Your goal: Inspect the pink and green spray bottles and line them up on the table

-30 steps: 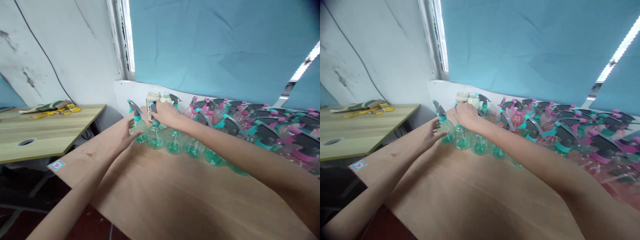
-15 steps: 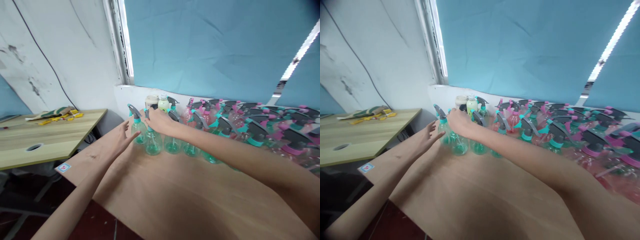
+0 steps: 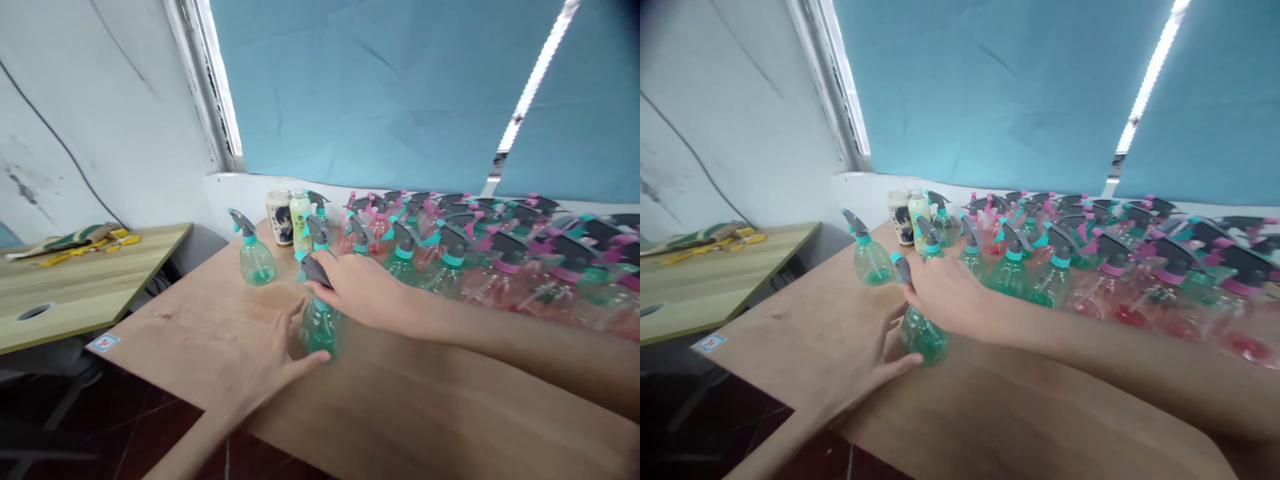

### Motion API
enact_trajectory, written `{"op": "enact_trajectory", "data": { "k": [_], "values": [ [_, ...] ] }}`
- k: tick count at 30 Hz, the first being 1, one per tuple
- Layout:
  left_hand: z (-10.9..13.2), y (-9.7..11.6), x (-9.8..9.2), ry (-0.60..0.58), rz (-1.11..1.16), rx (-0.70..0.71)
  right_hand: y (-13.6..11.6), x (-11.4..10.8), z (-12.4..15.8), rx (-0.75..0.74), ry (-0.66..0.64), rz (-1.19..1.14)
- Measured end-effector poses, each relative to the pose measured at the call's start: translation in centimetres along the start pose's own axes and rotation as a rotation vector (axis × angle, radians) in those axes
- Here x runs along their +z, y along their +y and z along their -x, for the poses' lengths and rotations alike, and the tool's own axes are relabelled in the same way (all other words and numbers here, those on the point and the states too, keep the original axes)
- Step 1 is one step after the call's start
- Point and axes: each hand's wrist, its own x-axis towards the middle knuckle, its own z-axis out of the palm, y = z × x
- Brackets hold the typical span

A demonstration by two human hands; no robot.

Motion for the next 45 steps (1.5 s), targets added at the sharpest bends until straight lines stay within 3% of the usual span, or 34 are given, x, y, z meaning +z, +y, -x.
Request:
{"op": "enact_trajectory", "data": {
  "k": [6, 12, 17, 23, 26, 35, 39, 45],
  "values": [
    [-0.8, 4.3, 4.3, -0.089, 0.008, 0.084, 2.6, -2.3, 5.0, 0.023, -0.068, -0.087],
    [-1.7, 6.3, 8.4, -0.221, 0.173, 0.145, 9.0, -3.5, 10.5, 0.006, -0.191, -0.544],
    [-2.6, 8.9, 11.9, -0.321, 0.221, 0.165, 12.3, -2.7, 14.8, 0.047, -0.099, -0.627],
    [-3.8, 12.5, 16.8, -0.398, 0.225, 0.285, 13.2, -1.5, 18.1, 0.065, 0.264, -0.730],
    [-4.4, 13.8, 18.7, -0.411, 0.222, 0.287, 13.9, -1.3, 19.1, 0.132, 0.346, -0.802],
    [-7.0, 15.1, 20.3, -0.477, 0.140, 0.485, 15.4, -2.5, 20.6, 0.262, 0.405, -0.802],
    [-7.9, 13.6, 20.2, -0.514, 0.005, 0.592, 16.3, -2.4, 20.0, 0.252, 0.411, -0.746],
    [-8.0, 11.0, 20.0, -0.486, -0.250, 0.578, 17.8, -1.8, 18.9, 0.260, 0.469, -0.772]
  ]
}}
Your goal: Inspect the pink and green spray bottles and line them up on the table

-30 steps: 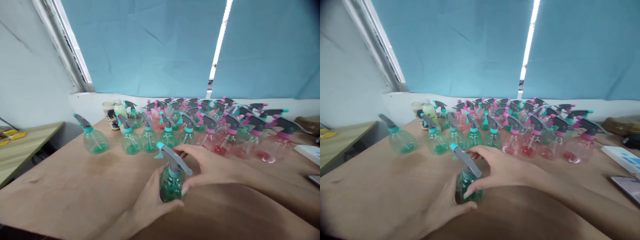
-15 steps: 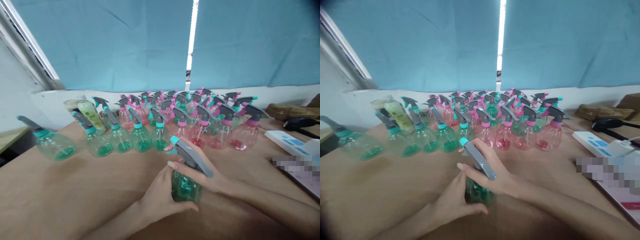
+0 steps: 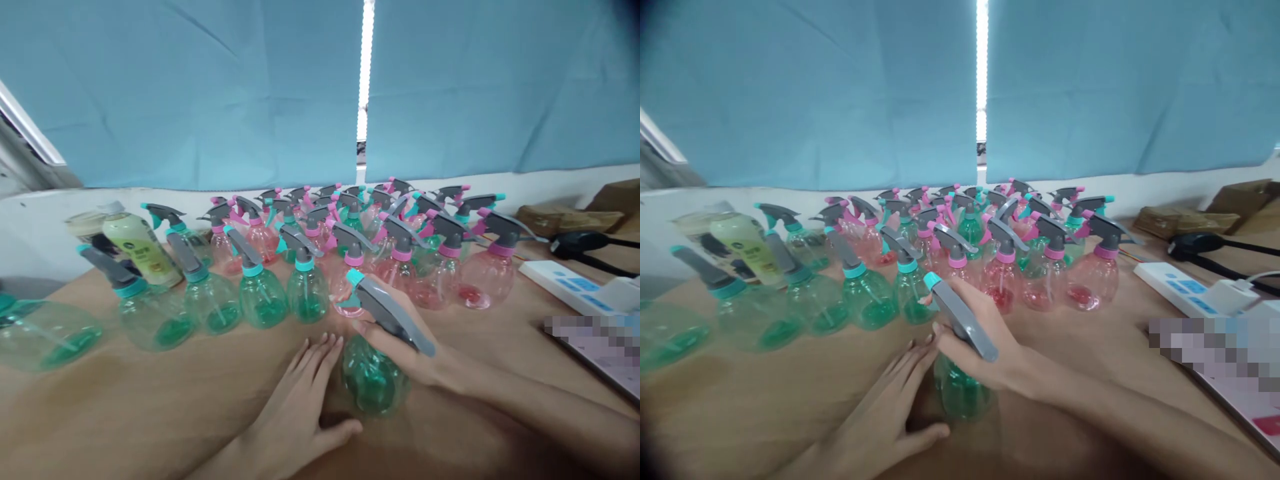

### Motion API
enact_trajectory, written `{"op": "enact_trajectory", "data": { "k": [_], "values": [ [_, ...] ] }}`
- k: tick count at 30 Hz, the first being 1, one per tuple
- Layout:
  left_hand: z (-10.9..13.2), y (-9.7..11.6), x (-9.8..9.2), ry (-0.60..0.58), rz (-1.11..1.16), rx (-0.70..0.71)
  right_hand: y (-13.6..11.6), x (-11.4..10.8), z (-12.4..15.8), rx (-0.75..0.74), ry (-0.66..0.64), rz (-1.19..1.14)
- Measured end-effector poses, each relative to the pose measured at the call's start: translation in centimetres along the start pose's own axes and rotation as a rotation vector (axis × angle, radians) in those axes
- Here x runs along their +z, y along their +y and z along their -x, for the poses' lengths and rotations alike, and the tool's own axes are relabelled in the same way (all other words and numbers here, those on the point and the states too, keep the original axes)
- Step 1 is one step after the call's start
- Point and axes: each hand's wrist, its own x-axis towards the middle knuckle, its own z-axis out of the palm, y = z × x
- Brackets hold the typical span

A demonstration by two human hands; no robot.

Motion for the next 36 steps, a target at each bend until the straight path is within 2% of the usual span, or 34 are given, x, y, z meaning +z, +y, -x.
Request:
{"op": "enact_trajectory", "data": {
  "k": [8, 17, 21, 27, 36],
  "values": [
    [-0.1, 0.1, -0.1, -0.013, -0.009, -0.001, 1.0, -0.2, 0.1, 0.059, -0.024, 0.070],
    [-0.2, -0.1, 0.1, -0.010, -0.007, -0.001, 0.8, -0.8, 0.3, 0.017, -0.045, 0.162],
    [-0.3, -0.1, 0.1, -0.015, -0.003, -0.001, 1.0, -0.8, 0.3, -0.012, -0.056, 0.106],
    [-0.4, 0.0, -0.1, -0.046, -0.003, -0.013, 1.1, -0.9, 0.4, 0.048, -0.107, -0.095],
    [-0.4, -0.3, 0.2, -0.024, -0.001, 0.000, 0.9, -0.9, 0.6, 0.100, -0.105, 0.010]
  ]
}}
